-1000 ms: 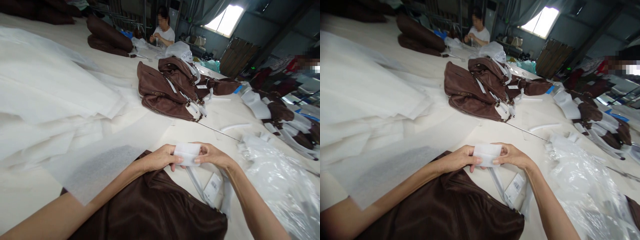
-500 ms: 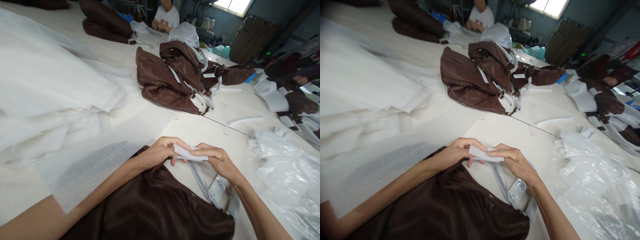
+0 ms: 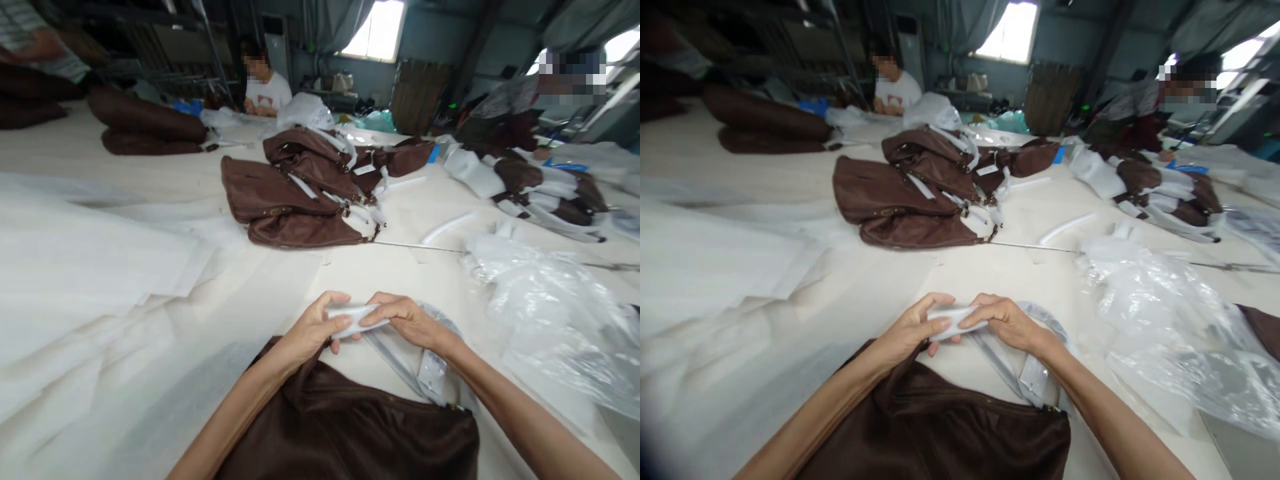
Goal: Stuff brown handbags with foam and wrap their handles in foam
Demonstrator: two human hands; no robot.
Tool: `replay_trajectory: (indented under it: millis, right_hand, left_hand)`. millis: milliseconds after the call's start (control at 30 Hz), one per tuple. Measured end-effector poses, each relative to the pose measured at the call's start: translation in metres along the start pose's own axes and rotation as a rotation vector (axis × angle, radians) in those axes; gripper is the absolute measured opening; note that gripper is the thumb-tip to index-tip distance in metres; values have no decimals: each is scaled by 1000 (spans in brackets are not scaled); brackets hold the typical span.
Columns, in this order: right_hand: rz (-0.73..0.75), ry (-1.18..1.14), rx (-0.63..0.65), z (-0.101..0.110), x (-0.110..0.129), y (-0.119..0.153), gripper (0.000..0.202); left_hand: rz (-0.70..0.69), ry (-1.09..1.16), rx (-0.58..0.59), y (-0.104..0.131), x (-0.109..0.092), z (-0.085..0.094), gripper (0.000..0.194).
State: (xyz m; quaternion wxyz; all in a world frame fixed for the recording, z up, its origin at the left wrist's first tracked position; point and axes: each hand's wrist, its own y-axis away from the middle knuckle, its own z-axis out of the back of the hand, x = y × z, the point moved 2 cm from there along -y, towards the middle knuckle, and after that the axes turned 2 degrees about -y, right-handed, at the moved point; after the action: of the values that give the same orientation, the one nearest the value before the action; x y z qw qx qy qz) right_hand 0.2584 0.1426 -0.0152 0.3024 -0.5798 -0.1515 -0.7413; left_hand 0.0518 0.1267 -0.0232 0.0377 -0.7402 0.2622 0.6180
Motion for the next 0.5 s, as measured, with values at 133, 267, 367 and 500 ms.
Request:
replay_trajectory:
  millis: [133, 267, 367, 500]
  right_hand:
    - [88, 131, -73, -8, -3, -2, 32]
    - [109, 396, -239, -17, 19, 22, 33]
    - [57, 461, -399, -23, 42, 72, 40]
    - [-185, 353, -768, -16, 57, 169, 26]
  left_hand:
    - [41, -264, 114, -9, 7, 8, 49]
    - [1, -420, 93, -18, 10, 18, 54]
    - [-21, -462, 49, -20, 7, 21, 57]
    - [-47, -509, -23, -19, 1, 19, 55]
